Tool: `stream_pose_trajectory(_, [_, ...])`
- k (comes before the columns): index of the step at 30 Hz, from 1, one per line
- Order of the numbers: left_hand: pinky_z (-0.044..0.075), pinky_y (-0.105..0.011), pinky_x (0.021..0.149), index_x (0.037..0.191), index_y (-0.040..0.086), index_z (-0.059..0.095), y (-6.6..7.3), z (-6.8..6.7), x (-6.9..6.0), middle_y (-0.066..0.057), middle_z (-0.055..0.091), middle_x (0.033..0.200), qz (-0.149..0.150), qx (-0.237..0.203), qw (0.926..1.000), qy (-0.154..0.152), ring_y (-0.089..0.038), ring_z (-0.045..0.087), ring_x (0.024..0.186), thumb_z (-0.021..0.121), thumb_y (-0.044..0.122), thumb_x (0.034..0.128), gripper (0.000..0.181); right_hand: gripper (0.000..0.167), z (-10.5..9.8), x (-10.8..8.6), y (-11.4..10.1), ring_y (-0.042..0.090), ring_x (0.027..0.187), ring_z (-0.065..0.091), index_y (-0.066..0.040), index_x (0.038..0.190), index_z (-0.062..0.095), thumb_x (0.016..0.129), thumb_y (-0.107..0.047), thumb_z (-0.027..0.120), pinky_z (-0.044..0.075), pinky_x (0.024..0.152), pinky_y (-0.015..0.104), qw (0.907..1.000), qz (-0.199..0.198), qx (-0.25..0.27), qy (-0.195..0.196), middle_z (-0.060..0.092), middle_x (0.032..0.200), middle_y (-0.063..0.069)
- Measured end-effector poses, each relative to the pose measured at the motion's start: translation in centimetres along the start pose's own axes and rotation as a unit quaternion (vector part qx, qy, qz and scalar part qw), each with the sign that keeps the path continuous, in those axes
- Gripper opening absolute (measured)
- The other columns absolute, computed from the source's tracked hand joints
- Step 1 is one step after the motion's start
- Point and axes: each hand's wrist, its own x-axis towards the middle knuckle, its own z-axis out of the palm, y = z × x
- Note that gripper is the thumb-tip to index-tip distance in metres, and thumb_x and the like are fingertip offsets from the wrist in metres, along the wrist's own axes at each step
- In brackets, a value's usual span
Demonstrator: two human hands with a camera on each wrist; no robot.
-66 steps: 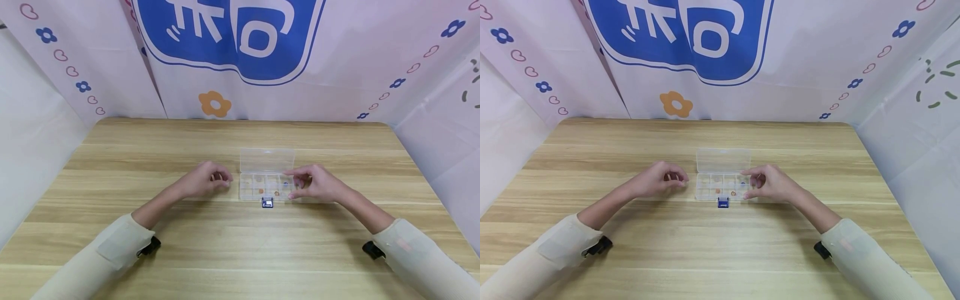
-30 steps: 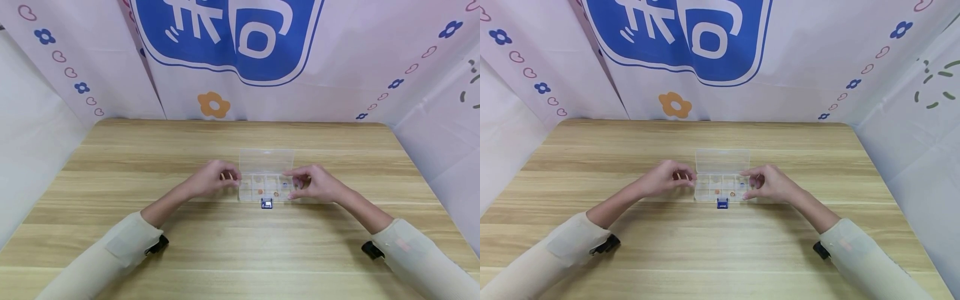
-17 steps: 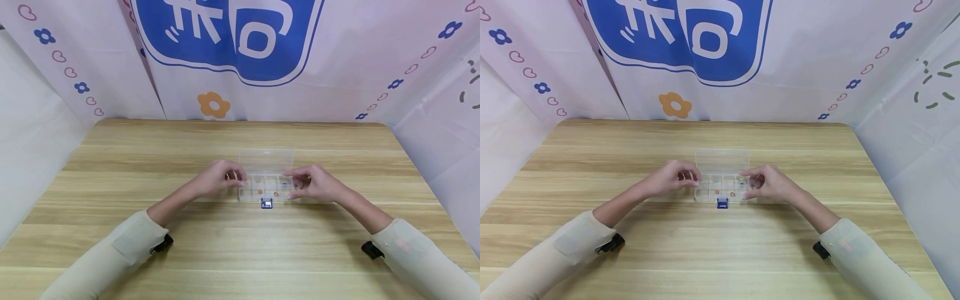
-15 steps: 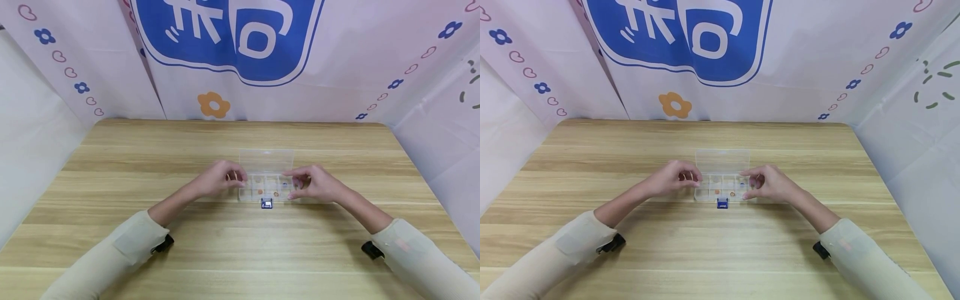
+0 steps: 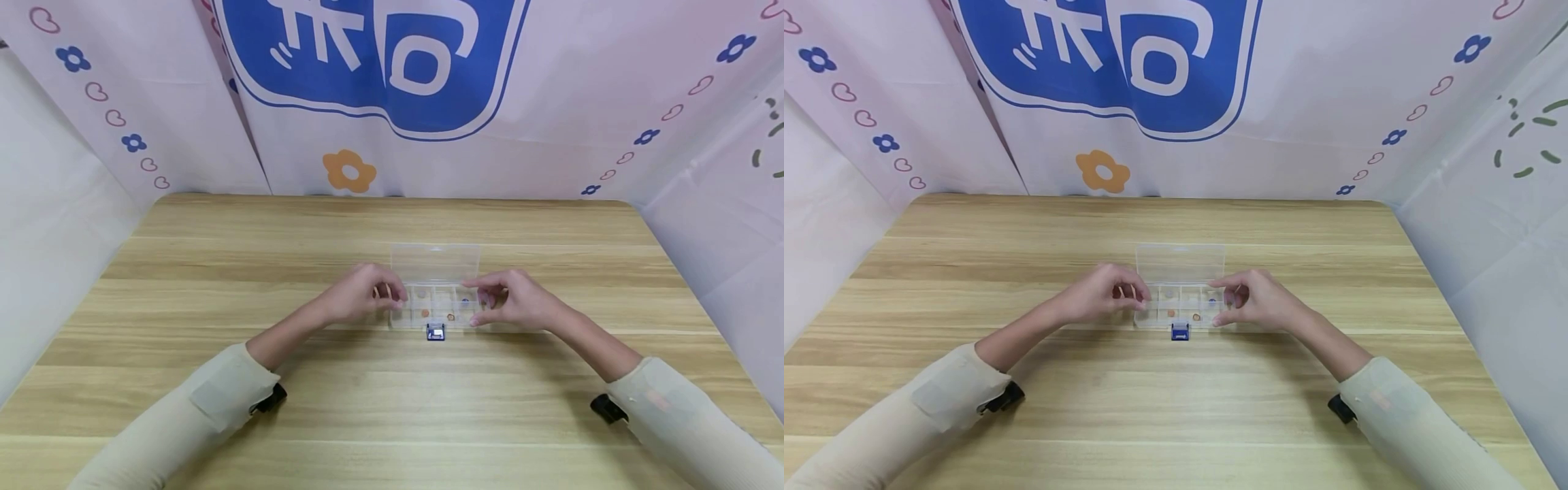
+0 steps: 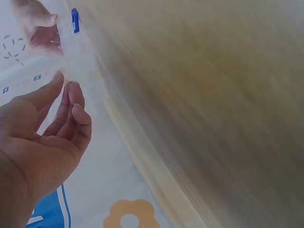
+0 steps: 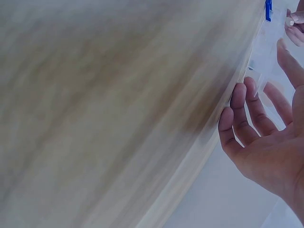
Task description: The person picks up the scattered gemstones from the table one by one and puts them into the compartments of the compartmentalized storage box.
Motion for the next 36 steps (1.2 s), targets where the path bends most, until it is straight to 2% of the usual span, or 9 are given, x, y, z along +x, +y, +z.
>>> stream_pose_trajectory(22, [0.058, -0.024, 0.074, 0.097, 0.001, 0.077, 0.04, 0.18, -0.01, -0.005, 0.075, 0.093, 0.014, 0.017, 0.9996, -0.015, -0.011, 0.068, 0.079, 0.081, -0.001, 0.0877, 0.01, 0.061, -0.01, -0.01, 0.04, 0.019, 0.075, 0.057, 0.005, 0.13, 0.068, 0.077, -0.01, 0.093, 0.053, 0.065, 0.027, 1.0, -0.006, 0.0, -0.001, 0.064, 0.082, 0.004])
stream_pose_trajectory(30, [0.058, -0.025, 0.075, 0.096, 0.001, 0.076, -0.2, 0.15, -0.15, -0.006, 0.074, 0.093, 0.025, 0.016, 0.9995, -0.012, -0.012, 0.068, 0.078, 0.081, -0.002, 0.087, 0.011, 0.061, 0.0, -0.01, 0.1, 0.019, 0.074, 0.057, 0.005, 0.131, 0.068, 0.077, -0.01, 0.092, 0.054, 0.066, 0.027, 0.9999, -0.011, -0.002, -0.002, 0.064, 0.082, 0.004])
stream_pose_trajectory(36, [0.059, -0.026, 0.076, 0.097, 0.001, 0.077, 0.04, -0.07, -0.55, -0.007, 0.074, 0.094, 0.014, 0.007, 0.9998, -0.01, -0.012, 0.067, 0.079, 0.08, -0.001, 0.0883, 0.01, 0.062, -0.03, 0.05, 0.17, 0.018, 0.074, 0.057, 0.004, 0.132, 0.067, 0.077, -0.011, 0.093, 0.054, 0.066, 0.027, 0.9999, -0.01, -0.006, -0.004, 0.064, 0.082, 0.004])
